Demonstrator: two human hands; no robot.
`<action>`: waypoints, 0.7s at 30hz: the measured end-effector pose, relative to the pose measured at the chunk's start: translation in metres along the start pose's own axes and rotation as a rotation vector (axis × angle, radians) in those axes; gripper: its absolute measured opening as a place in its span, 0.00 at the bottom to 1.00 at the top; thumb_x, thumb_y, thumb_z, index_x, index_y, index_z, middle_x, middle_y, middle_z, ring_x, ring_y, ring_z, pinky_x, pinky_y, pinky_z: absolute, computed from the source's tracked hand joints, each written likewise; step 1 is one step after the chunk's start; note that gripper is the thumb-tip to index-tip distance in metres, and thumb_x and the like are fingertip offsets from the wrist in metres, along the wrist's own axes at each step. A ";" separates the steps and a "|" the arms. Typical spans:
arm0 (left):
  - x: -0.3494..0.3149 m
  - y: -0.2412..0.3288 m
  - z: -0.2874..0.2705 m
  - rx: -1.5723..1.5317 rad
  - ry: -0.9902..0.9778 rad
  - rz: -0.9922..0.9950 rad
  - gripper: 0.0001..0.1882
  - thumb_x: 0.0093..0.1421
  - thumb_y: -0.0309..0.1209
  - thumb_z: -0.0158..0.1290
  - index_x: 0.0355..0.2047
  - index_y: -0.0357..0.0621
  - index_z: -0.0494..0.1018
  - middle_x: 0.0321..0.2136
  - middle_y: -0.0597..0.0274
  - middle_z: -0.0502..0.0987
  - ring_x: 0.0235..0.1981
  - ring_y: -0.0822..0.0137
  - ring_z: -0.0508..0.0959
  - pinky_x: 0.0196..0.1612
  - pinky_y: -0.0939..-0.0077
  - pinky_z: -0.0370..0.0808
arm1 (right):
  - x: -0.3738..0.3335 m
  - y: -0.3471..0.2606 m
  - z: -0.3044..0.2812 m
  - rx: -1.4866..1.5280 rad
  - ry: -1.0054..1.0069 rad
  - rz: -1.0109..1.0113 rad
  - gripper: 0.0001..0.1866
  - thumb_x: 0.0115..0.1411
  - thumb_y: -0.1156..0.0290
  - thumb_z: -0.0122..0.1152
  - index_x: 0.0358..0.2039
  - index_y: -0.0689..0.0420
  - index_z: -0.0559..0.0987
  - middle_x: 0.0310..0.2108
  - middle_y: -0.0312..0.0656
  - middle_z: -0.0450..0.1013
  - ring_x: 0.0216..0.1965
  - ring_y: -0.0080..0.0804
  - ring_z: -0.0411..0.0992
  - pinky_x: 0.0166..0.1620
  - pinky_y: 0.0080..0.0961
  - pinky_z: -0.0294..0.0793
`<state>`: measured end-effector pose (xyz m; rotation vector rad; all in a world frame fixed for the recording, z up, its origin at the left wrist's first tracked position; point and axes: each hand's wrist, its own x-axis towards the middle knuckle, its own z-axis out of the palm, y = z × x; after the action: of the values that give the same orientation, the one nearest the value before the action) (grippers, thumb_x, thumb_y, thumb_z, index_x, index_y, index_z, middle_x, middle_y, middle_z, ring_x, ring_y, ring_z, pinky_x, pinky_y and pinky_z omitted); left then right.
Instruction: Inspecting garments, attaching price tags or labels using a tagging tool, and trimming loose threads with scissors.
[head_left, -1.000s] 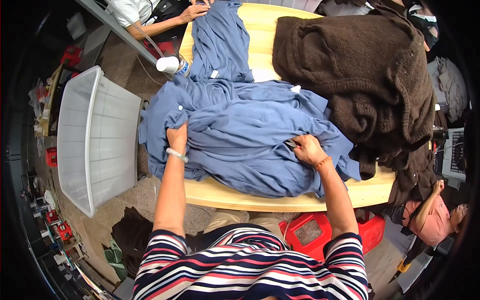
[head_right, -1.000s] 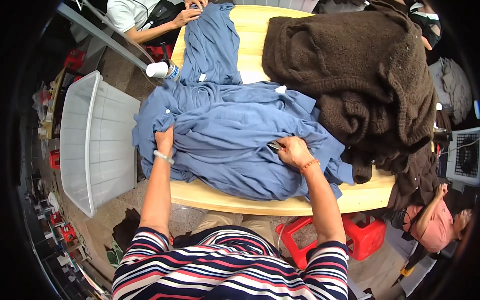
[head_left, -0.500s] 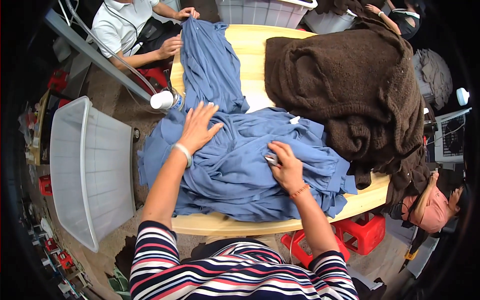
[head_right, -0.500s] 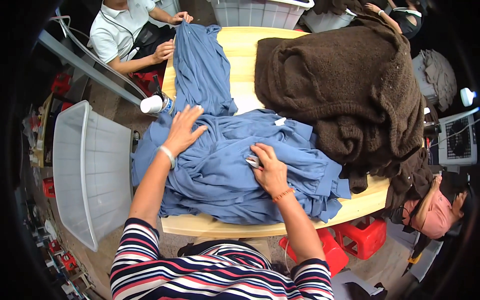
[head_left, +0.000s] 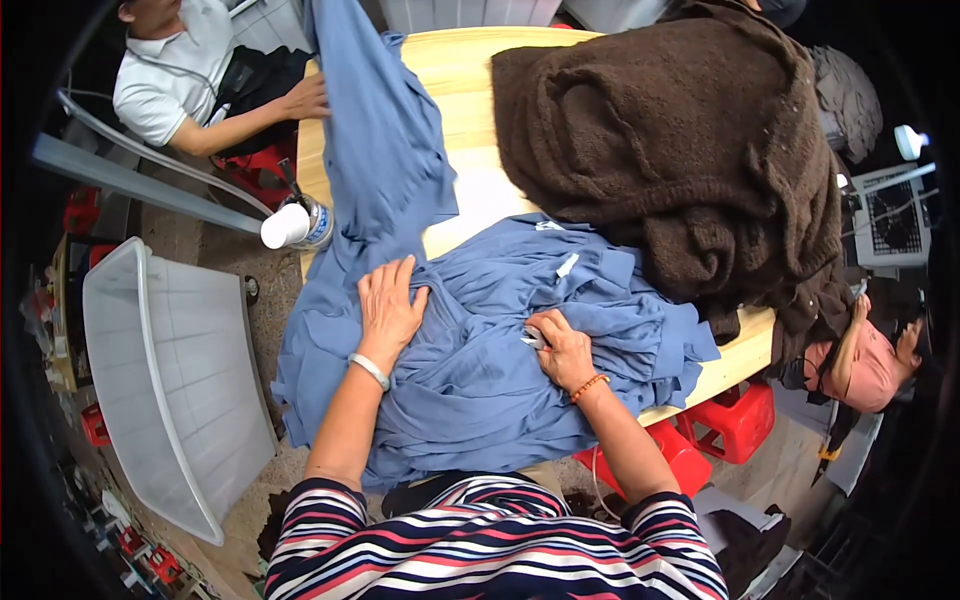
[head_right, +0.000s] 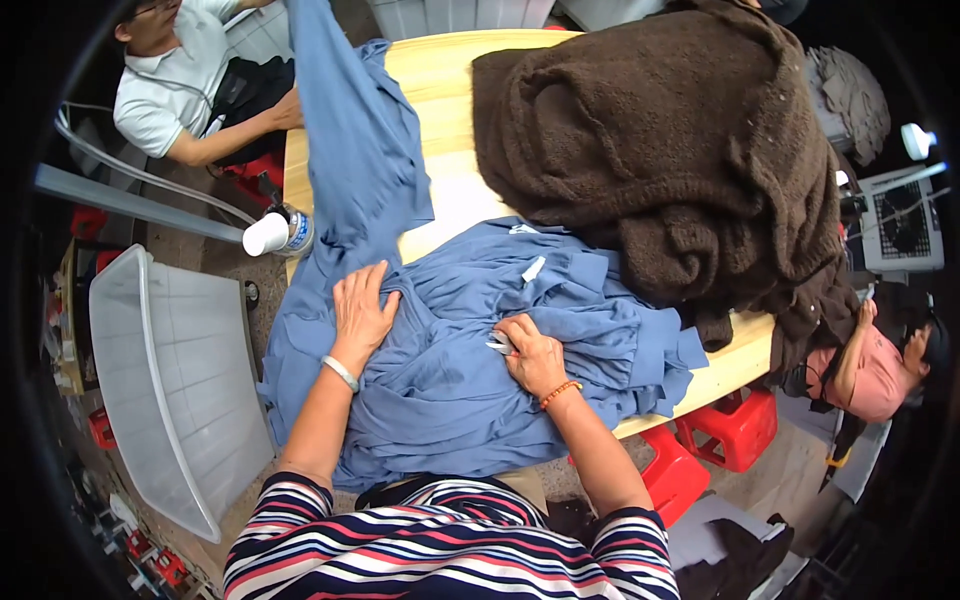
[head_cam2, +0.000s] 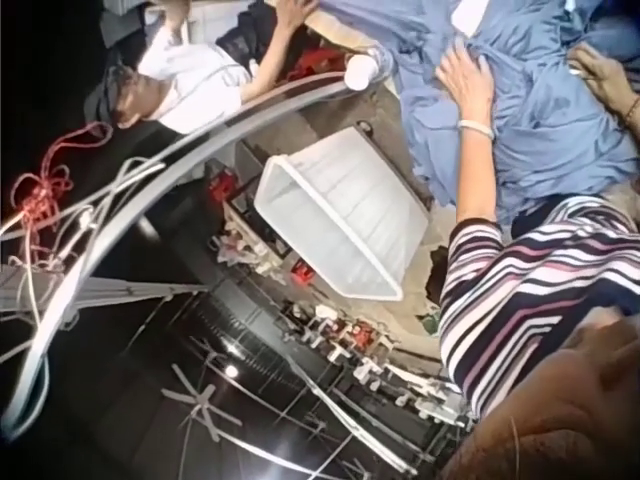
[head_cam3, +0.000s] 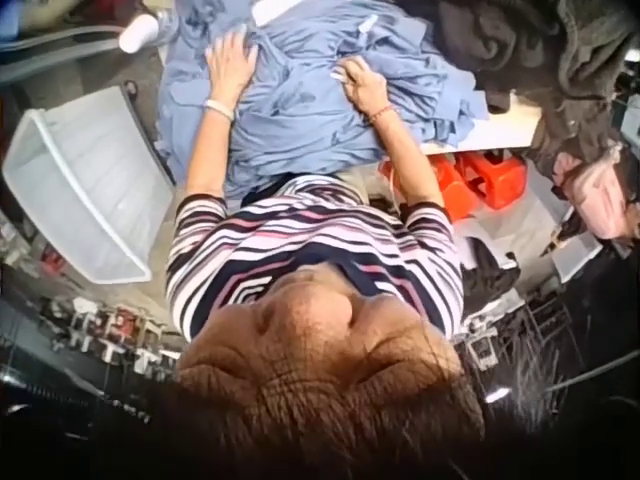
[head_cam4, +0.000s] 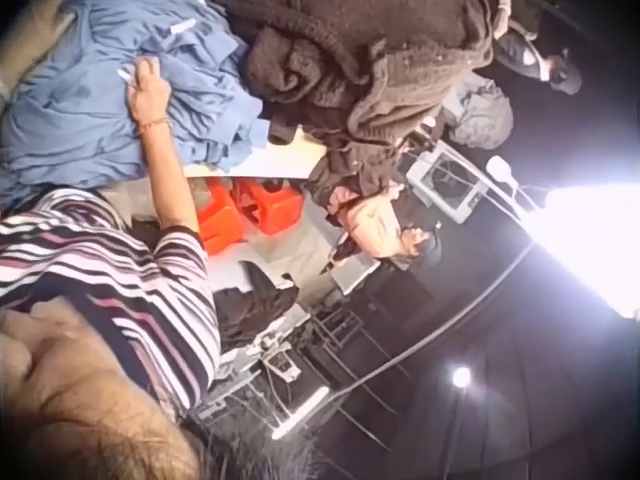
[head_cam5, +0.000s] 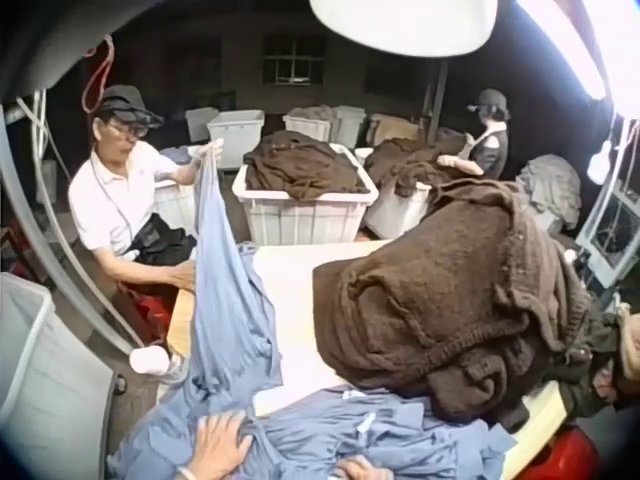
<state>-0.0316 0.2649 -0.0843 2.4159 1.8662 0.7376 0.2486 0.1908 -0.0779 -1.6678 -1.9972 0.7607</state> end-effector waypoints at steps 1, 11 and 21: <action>-0.004 -0.006 0.002 -0.004 0.003 0.005 0.18 0.55 0.37 0.56 0.43 0.42 0.75 0.32 0.57 0.79 0.38 0.57 0.76 0.45 0.62 0.65 | 0.000 -0.002 0.001 0.013 -0.005 -0.026 0.16 0.48 0.78 0.59 0.40 0.50 0.77 0.40 0.34 0.73 0.35 0.41 0.76 0.36 0.35 0.76; -0.007 -0.017 0.021 -0.171 -0.382 -0.120 0.20 0.59 0.42 0.50 0.49 0.47 0.73 0.48 0.51 0.74 0.45 0.53 0.74 0.48 0.60 0.66 | -0.005 -0.001 -0.004 0.033 0.027 -0.016 0.16 0.48 0.78 0.59 0.39 0.51 0.77 0.41 0.35 0.73 0.37 0.42 0.75 0.38 0.33 0.76; 0.041 -0.076 0.041 0.073 -0.379 -0.274 0.33 0.57 0.47 0.55 0.58 0.42 0.64 0.62 0.41 0.57 0.64 0.41 0.54 0.63 0.46 0.52 | -0.013 -0.002 0.000 0.046 0.053 -0.063 0.18 0.47 0.79 0.59 0.41 0.50 0.76 0.43 0.34 0.73 0.37 0.42 0.76 0.37 0.35 0.76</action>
<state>-0.0792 0.3360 -0.1274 2.0834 2.0214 0.1829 0.2494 0.1778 -0.0764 -1.5752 -1.9717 0.7264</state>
